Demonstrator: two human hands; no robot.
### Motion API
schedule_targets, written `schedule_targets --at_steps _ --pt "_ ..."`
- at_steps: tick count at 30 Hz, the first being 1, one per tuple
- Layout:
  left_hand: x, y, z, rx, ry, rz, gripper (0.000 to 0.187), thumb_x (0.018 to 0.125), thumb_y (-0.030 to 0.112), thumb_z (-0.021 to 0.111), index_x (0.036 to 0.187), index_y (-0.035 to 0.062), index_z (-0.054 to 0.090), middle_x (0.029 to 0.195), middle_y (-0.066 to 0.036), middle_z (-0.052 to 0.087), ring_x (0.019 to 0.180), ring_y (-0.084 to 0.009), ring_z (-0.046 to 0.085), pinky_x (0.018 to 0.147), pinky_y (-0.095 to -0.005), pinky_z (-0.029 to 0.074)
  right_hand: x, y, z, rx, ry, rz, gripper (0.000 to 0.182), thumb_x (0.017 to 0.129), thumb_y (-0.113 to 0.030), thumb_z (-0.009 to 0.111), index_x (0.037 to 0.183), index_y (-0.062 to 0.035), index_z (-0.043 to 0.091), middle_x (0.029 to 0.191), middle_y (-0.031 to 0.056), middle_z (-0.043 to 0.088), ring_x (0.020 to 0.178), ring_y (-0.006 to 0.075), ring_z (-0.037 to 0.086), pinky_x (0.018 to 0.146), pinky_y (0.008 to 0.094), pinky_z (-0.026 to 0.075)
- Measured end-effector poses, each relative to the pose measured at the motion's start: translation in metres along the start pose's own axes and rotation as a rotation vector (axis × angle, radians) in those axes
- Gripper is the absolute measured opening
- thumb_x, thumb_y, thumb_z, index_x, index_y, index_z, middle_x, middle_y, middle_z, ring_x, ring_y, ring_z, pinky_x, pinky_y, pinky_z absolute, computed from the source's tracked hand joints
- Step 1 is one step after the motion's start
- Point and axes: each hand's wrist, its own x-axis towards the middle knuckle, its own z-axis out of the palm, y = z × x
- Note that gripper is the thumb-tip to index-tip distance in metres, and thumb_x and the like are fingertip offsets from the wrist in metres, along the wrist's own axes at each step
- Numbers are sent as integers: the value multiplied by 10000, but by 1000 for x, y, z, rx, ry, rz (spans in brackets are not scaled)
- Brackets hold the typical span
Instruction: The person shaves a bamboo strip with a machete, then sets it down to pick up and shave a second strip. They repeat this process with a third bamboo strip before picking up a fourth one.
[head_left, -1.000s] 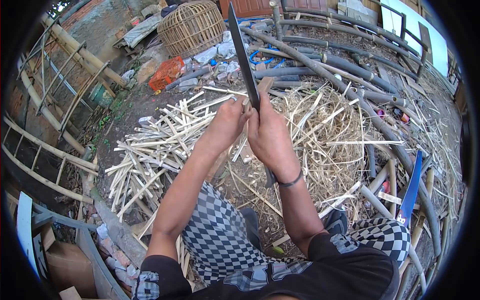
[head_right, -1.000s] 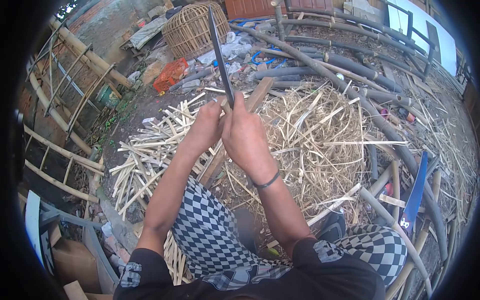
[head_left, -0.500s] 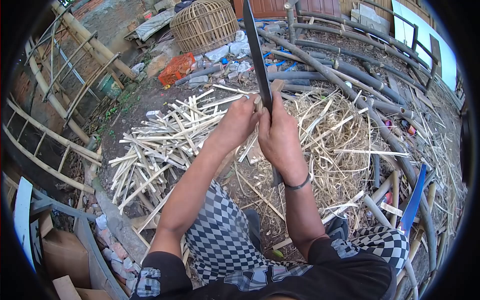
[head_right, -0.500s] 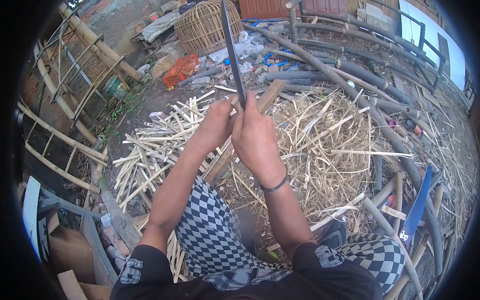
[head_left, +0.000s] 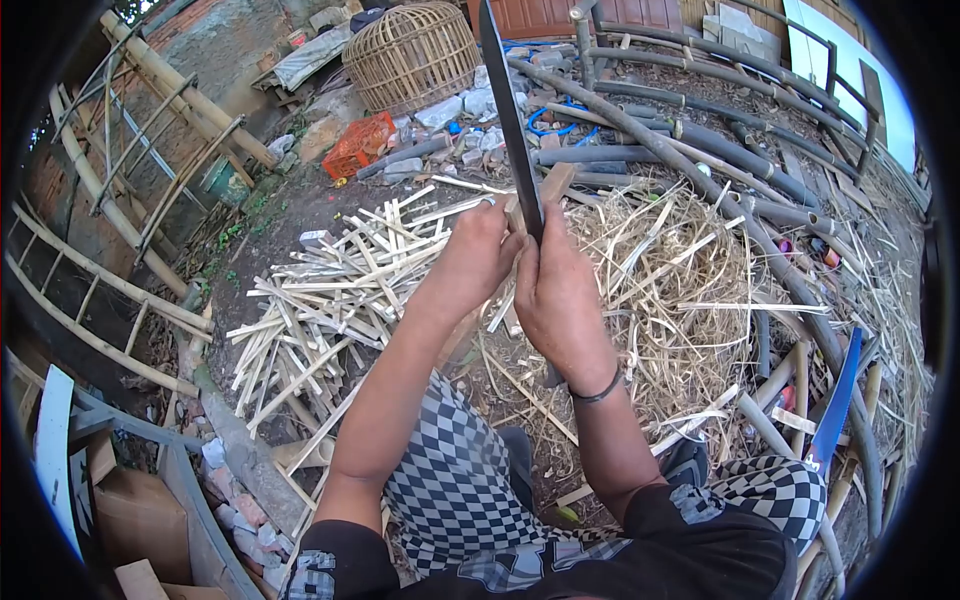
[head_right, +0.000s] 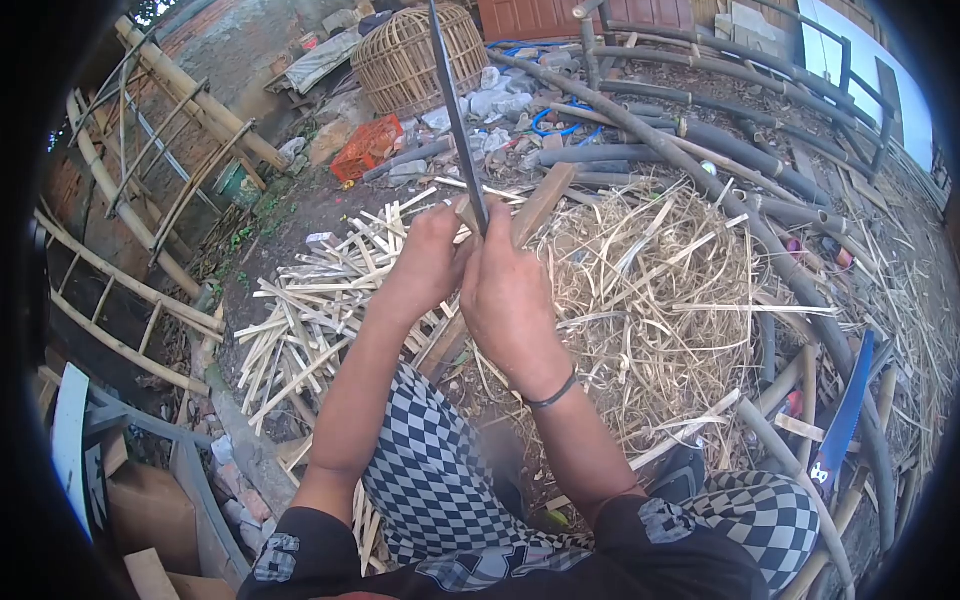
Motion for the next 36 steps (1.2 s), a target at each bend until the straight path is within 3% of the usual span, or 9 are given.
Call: schedule_targets --at_steps 6,10,14,16,17,21,30,34,36 --pt "3 -21 0 119 -24 -102 241 833 133 713 884 -76 603 888 -278 615 927 -456 596 820 -513 474 1 14 8 -26 -52 -12 384 941 -66 491 1315 -1 434 666 289 616 674 491 631 641 591 492" --pt "1 -25 -8 73 -107 -3 318 847 108 709 1105 -46 605 942 -271 668 929 -427 653 825 -479 516 1 11 3 55 -34 13 366 941 -54 487 1305 -30 462 681 289 620 671 490 629 638 593 486" --pt "3 -24 -14 -211 -15 -96 340 864 124 729 1155 -6 611 941 -154 713 936 -265 706 821 -368 551 4 17 1 65 -18 -4 370 939 -48 484 1310 -38 477 705 292 625 690 492 629 645 592 481" --pt "7 -17 -20 -347 92 -184 499 865 107 745 1286 -42 522 988 -136 668 923 -163 685 778 -310 597 5 19 1 65 -29 4 382 939 -51 482 1320 -32 474 711 297 625 699 492 630 651 592 480" --pt "8 -10 -19 -364 188 -167 389 844 74 757 1195 -11 616 983 -111 682 896 -134 682 715 -272 625 5 21 2 54 -25 15 385 939 -56 480 1322 -19 470 719 301 625 709 494 630 658 594 479" --pt "8 4 -16 -177 362 45 115 792 34 786 902 31 752 970 -65 710 856 -143 694 691 -292 643 6 17 2 56 -51 8 380 937 -67 476 1302 42 461 734 316 624 726 502 627 677 602 475" --pt "10 5 -15 -46 397 -37 150 808 62 780 956 39 770 938 -93 754 836 -165 729 761 -289 555 16 11 3 4 -75 25 256 934 -57 482 1155 68 454 721 330 611 739 522 619 682 611 473" --pt "14 1 -20 -54 418 -140 150 807 78 781 953 40 774 923 -95 759 837 -166 734 773 -294 554 19 12 17 4 -88 92 298 930 -51 486 1208 58 496 785 323 630 775 512 624 714 579 478" --pt "16 -9 -22 -44 467 -176 121 802 74 766 912 24 771 873 -135 748 769 -223 737 740 -317 561 19 13 22 -27 -135 83 264 934 -62 493 1167 62 497 774 328 625 767 516 621 717 586 478"
